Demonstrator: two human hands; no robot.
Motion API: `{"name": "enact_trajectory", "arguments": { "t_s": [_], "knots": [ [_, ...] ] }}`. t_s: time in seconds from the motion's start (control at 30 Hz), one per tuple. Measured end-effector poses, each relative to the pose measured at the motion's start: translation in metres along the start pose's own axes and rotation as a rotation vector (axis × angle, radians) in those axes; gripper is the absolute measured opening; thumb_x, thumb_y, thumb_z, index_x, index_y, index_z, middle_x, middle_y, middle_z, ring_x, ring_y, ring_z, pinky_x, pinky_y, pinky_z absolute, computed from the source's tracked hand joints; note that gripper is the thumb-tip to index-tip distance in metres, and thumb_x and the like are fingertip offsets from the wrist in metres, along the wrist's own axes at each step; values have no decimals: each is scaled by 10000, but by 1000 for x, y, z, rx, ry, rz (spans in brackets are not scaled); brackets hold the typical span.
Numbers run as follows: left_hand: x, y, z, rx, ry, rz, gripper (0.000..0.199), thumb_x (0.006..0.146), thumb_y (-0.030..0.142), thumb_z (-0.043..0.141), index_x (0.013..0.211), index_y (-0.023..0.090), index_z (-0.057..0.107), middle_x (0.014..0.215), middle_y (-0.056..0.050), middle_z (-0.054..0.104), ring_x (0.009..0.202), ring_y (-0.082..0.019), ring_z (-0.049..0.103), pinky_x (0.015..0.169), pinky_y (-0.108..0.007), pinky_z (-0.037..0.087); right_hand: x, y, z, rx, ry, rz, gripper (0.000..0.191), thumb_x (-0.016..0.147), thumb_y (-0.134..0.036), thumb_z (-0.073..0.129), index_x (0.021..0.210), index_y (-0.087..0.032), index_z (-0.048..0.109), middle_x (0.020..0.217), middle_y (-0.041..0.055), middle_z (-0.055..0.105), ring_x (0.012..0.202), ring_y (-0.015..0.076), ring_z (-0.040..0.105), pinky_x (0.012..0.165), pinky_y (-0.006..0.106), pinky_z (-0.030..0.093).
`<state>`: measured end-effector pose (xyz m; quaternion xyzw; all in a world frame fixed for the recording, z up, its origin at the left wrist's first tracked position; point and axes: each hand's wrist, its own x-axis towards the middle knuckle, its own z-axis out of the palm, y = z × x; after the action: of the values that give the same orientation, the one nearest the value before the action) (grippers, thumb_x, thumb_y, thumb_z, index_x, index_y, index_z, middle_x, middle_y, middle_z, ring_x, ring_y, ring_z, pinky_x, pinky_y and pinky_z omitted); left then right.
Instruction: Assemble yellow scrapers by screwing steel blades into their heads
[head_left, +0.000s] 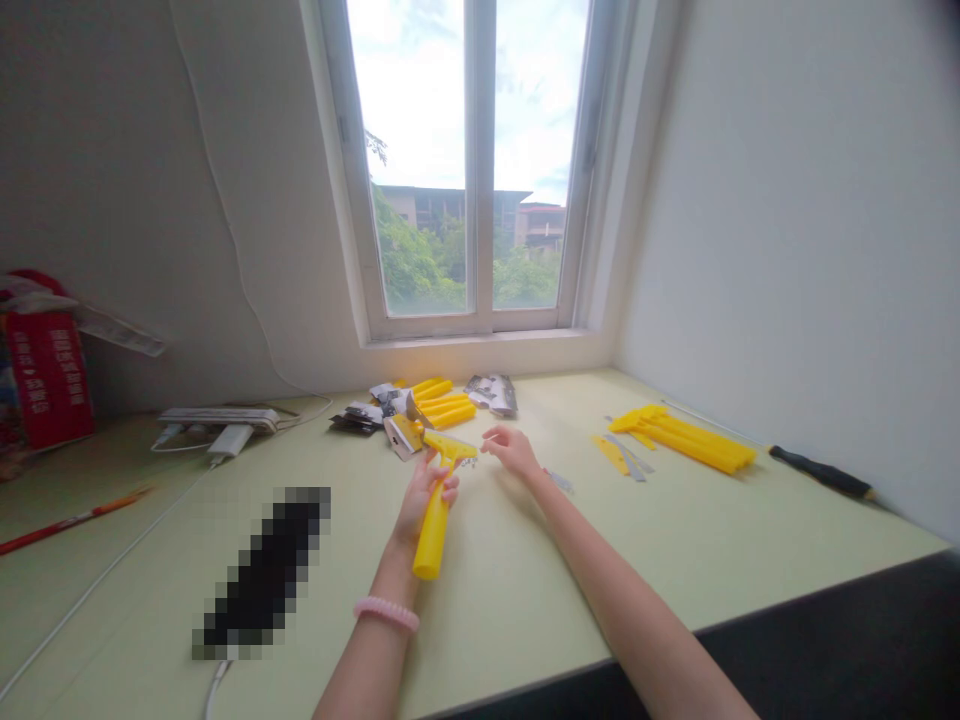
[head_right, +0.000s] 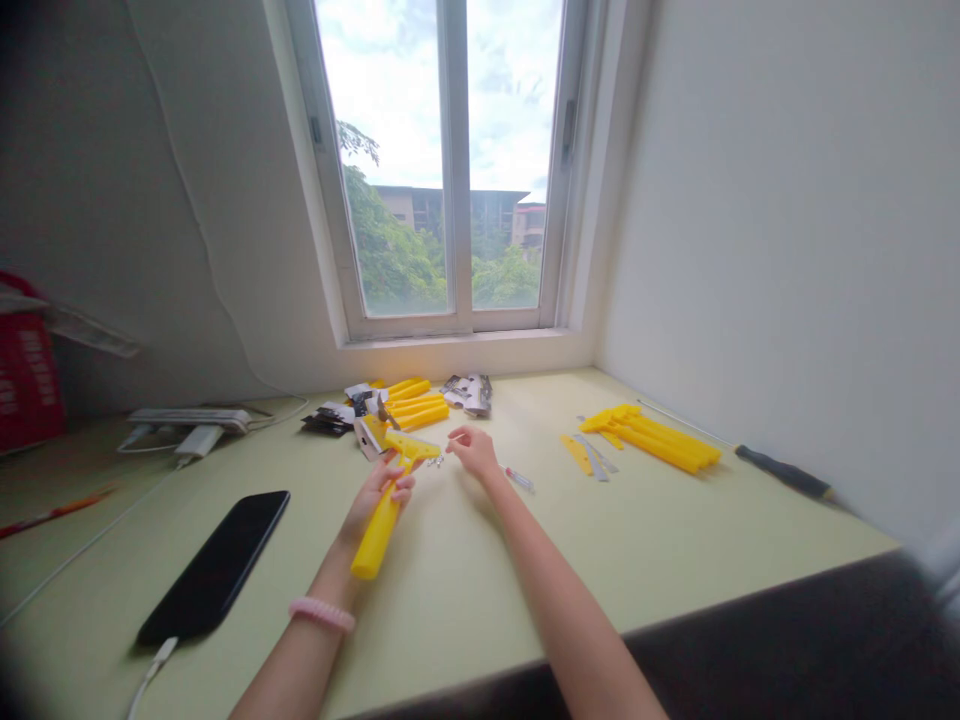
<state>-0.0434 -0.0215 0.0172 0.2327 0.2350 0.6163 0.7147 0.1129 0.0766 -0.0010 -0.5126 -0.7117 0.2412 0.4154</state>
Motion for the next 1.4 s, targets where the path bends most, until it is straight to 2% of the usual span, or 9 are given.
{"name": "enact_trajectory", "arguments": {
  "t_s": [0.2, 0.5, 0.67, 0.93, 1.03, 1.17, 1.3, 1.4],
  "knots": [
    [1, -4, -1, 55, -26, -47, 604, 659, 26, 524, 1184, 240, 316, 959, -79, 547, 466, 0, 421, 393, -92, 325, -16, -2, -8, 359, 18, 27, 208, 650, -276, 565, 784, -155, 668, 750, 57, 691, 686, 166, 614, 649, 285, 465],
    [-1, -6, 0, 99, -47, -71, 625, 643, 38, 562, 1186, 254, 340, 928, -50, 570, 450, 5, 414, 384, -94, 304, -29, -12, -4, 424, 15, -15, 195, 604, -327, 648, 713, -169, 683, 953, 84, 645, 891, 197, 579, 721, 306, 453],
    [-5, -6, 4, 108, -55, -68, 648, 634, 48, 565, 1205, 253, 337, 931, -53, 578, 451, 3, 410, 381, -94, 297, -31, -17, -6, 456, -18, -8, 167, 569, -304, 669, 663, -168, 684, 862, 63, 659, 839, 184, 584, 768, 310, 428],
    [-12, -4, 11, 117, -66, -65, 665, 647, 45, 534, 1239, 247, 308, 974, -80, 571, 450, -1, 405, 384, -98, 298, -35, -22, -9, 592, -88, 122, 180, 557, -265, 663, 697, -151, 654, 666, 17, 656, 652, 145, 577, 666, 276, 413],
    [-10, -4, 10, 123, -61, -60, 665, 649, 46, 535, 1240, 245, 304, 975, -80, 568, 451, 0, 406, 389, -99, 305, -36, -24, -10, 571, -114, 121, 205, 583, -290, 649, 729, -146, 661, 699, 36, 669, 677, 156, 585, 667, 280, 412],
    [-5, -4, 5, 109, -38, -49, 656, 656, 29, 519, 1229, 245, 285, 989, -94, 554, 457, -1, 415, 392, -100, 319, -31, -20, -15, 513, -71, 94, 283, 669, -358, 577, 865, -170, 656, 898, 64, 670, 800, 180, 593, 670, 288, 435],
    [-1, -3, -1, 95, -12, -37, 643, 662, 10, 502, 1213, 253, 276, 983, -93, 541, 456, 0, 422, 387, -93, 324, -30, 0, -34, 109, 80, 13, 198, 698, -304, 531, 794, -183, 655, 885, 54, 660, 761, 173, 582, 695, 304, 441],
    [1, -3, -4, 92, 0, -41, 620, 679, 7, 489, 1204, 259, 277, 960, -81, 533, 459, 1, 428, 394, -90, 339, -37, 21, -56, -213, 98, -86, 170, 693, -260, 531, 778, -181, 655, 860, 61, 653, 831, 188, 564, 811, 330, 396]
  ]
}}
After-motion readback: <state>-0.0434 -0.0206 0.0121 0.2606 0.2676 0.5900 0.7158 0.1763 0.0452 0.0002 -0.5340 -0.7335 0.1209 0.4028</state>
